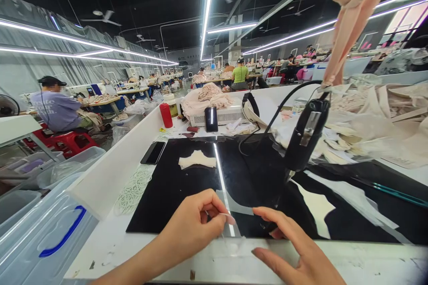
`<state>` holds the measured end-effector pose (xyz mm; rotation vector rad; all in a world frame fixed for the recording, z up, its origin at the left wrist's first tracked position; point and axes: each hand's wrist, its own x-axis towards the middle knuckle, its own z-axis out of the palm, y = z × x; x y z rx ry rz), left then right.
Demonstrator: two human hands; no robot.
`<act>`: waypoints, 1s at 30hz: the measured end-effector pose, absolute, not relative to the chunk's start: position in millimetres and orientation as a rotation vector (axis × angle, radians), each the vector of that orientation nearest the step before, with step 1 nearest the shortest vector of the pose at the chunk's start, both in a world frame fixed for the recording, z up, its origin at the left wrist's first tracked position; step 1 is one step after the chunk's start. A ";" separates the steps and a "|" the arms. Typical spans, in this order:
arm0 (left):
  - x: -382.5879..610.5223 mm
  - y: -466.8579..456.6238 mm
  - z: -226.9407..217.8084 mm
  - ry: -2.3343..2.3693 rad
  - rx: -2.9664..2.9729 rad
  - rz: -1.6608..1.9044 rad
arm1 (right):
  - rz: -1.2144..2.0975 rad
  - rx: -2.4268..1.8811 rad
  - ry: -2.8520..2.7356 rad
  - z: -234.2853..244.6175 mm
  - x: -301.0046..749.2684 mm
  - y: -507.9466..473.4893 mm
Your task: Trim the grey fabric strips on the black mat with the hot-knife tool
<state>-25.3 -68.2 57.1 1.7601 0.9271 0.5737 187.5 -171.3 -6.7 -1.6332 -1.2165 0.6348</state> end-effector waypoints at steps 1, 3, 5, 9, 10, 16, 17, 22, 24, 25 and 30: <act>-24.3 -69.3 57.8 0.919 1.784 0.569 | 0.664 -1.598 -1.228 -3.0 182.7 -170.2; -22.4 -71.4 58.7 0.902 1.831 0.557 | 0.711 -1.532 -1.239 3.2 172.1 -166.1; -20.6 -73.1 59.3 0.913 1.879 0.543 | 0.753 -1.492 -1.278 6.2 162.4 -160.1; -17.4 -72.0 57.8 0.916 1.898 0.596 | 0.903 -1.474 -1.313 5.3 153.1 -149.1; -17.0 -70.5 55.8 0.889 1.860 0.633 | 0.952 -1.456 -1.275 5.6 153.0 -147.9; -20.1 -62.7 34.3 0.736 1.491 0.537 | 1.044 -1.411 -0.967 17.7 156.8 -151.2; -20.4 -63.4 32.0 0.712 1.430 0.501 | 1.036 -1.405 -0.945 18.9 156.7 -151.8; -18.6 -68.3 31.5 0.659 1.222 0.550 | 1.018 -1.420 -0.994 10.4 158.6 -151.7; -18.4 -67.5 31.4 0.693 1.184 0.559 | 0.981 -1.485 -0.982 4.2 165.1 -151.8; -18.7 -66.5 30.8 0.706 1.171 0.549 | 0.936 -1.521 -0.961 1.9 169.6 -152.0; -20.9 -58.9 25.7 0.691 1.189 0.493 | 0.712 -1.589 -0.929 3.3 186.8 -153.3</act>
